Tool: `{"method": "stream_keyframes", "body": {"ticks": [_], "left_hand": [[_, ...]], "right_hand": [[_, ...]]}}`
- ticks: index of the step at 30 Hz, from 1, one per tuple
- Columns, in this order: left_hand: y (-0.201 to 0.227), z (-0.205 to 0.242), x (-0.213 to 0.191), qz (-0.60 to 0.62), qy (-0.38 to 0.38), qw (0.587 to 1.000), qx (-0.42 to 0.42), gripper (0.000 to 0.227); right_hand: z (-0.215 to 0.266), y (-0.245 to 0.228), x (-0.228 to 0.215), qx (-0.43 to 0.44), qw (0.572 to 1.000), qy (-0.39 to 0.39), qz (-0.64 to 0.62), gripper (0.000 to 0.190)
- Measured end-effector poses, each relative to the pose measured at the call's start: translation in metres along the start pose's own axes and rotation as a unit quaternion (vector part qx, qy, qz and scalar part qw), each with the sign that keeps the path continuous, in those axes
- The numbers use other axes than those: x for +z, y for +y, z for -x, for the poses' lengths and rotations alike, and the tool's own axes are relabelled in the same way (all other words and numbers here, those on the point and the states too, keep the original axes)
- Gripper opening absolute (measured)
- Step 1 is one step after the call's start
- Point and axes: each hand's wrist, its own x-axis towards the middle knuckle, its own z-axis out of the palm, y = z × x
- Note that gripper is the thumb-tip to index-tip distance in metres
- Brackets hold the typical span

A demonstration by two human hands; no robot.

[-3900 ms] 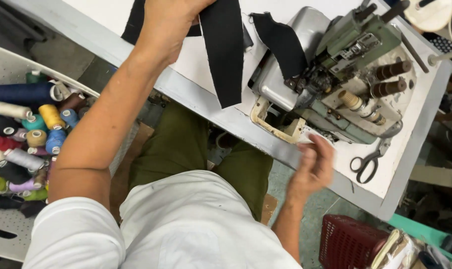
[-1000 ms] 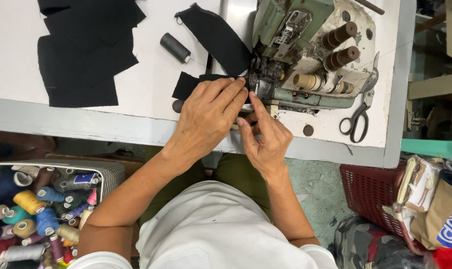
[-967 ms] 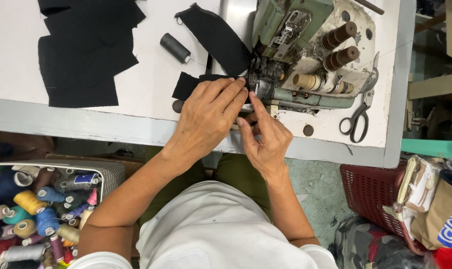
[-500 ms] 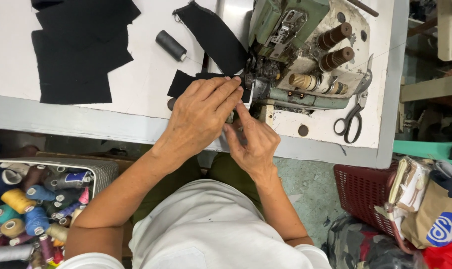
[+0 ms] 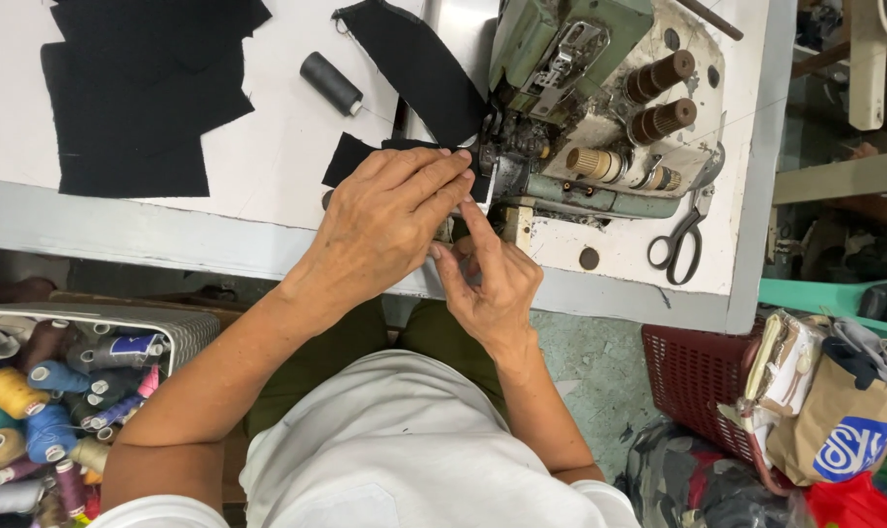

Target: Overlocking the edges of black fabric strips using an industrial sewing machine and trimming the thread with scissors.

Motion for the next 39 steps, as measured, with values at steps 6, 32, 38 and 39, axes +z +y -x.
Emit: {"method": "stream_keyframes", "body": {"ticks": [6,32,38,39], "left_hand": [[-0.002,0.002,0.000,0.003,-0.007,1.000,-0.003,0.018],[-0.021,-0.009,0.011,0.001,-0.029,1.000,-0.011,0.022],[-0.022,-0.012,0.013,0.004,-0.027,1.000,-0.011,0.025],[-0.022,-0.012,0.012,0.005,-0.027,1.000,-0.010,0.025]], "right_hand": [[-0.002,-0.002,-0.002,0.008,1.000,-0.002,-0.015,0.053],[-0.001,-0.005,-0.012,0.017,0.999,0.002,-0.049,0.043],[0.037,0.020,-0.009,0.024,0.999,0.024,-0.038,0.034],[0.041,0.022,-0.008,0.023,0.999,0.025,-0.037,0.034]]}}
